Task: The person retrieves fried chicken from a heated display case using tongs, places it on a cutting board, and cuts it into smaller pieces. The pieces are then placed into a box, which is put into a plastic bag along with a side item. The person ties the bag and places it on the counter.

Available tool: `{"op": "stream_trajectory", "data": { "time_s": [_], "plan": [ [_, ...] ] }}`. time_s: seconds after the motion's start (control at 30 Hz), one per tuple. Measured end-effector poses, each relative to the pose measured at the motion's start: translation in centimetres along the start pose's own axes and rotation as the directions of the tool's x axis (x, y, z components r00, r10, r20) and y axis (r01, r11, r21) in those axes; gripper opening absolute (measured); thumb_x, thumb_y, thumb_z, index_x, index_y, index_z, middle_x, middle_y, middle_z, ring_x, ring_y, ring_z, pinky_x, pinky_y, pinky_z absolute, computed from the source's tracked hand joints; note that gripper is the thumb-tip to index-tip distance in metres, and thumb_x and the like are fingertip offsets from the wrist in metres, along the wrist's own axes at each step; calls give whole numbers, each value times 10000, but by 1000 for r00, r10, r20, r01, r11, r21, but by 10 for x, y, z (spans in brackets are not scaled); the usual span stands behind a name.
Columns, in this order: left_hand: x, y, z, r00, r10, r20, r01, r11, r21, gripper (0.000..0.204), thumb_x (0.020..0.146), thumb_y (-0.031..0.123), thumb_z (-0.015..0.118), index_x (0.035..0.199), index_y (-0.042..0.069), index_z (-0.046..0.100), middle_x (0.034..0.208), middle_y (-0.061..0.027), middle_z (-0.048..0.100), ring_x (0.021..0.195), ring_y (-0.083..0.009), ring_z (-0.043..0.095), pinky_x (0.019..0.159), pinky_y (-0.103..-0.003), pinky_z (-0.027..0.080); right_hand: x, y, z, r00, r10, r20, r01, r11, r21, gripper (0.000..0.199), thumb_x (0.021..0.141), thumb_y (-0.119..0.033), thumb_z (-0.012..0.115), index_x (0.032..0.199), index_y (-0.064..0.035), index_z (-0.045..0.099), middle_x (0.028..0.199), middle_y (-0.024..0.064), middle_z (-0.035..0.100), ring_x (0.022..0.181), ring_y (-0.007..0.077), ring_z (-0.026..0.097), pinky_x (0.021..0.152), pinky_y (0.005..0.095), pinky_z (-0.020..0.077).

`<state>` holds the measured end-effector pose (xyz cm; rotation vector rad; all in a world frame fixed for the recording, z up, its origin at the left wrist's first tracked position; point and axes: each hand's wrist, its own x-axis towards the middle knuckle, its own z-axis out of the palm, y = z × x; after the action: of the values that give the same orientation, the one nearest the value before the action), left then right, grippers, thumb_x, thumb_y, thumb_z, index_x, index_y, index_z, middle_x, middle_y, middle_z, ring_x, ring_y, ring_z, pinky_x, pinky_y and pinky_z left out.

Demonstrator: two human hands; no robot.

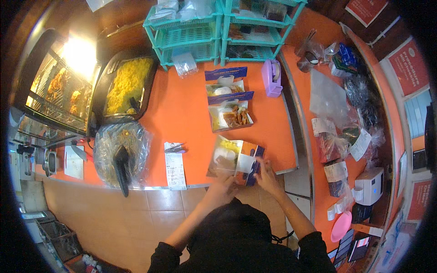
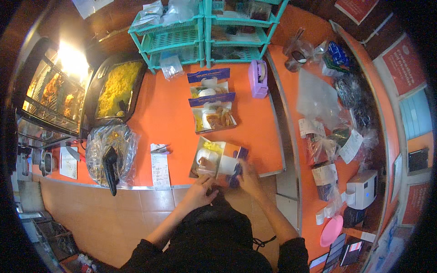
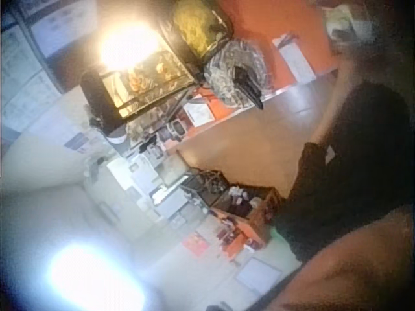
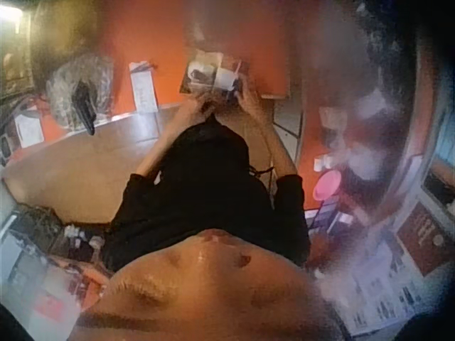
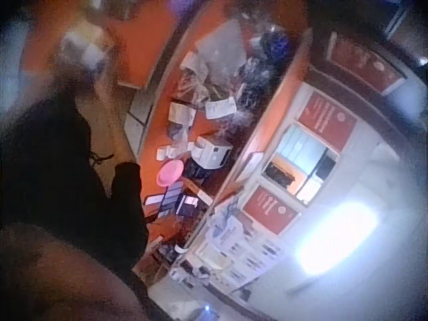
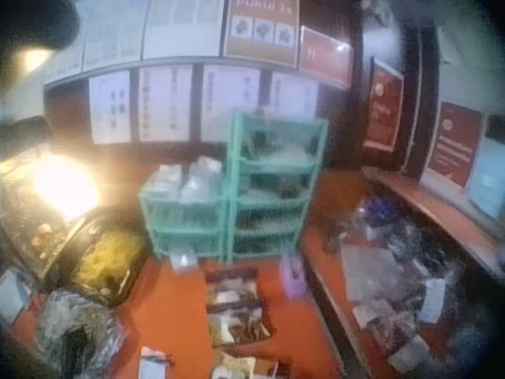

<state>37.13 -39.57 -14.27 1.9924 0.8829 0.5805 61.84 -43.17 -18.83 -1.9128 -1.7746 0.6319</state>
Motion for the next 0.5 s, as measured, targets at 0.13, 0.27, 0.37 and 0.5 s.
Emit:
{"op": "stream_trajectory", "data": {
  "time_s": [0.13,0.27,0.37,0.5],
  "plan": [
    [6,5,-1,990,108,94,-122,981,153,515,730,125,763,1179,30,528,1206,-169,553,1177,-364,531,994,-460,443,-6,-22,-5,939,-198,281,298,876,-379,430,746,-88,717,1160,-131,605,1188,122,524,1079,304,565,884,434,508],
    [2,-2,2,984,161,72,-171,971,166,646,692,160,787,1243,27,477,1233,-164,553,1260,-357,479,1064,-454,394,-6,-13,-4,798,-526,293,603,697,-390,177,785,-154,671,950,-108,626,1027,59,547,1025,242,570,848,392,499],
    [-1,0,-8,938,340,67,-345,902,260,567,680,203,804,1147,30,533,1158,-160,587,1172,-336,543,1055,-449,414,1,-35,-22,578,-757,303,809,483,-335,159,786,-220,668,855,-87,617,927,52,584,950,226,594,818,390,502],
    [-21,-17,-16,950,311,33,-309,914,264,418,670,253,833,948,53,593,969,-116,628,975,-307,610,919,-443,484,17,-83,-46,587,-682,437,796,584,-158,222,768,-270,690,795,-76,585,872,75,619,844,243,619,808,387,499]
  ]
}}
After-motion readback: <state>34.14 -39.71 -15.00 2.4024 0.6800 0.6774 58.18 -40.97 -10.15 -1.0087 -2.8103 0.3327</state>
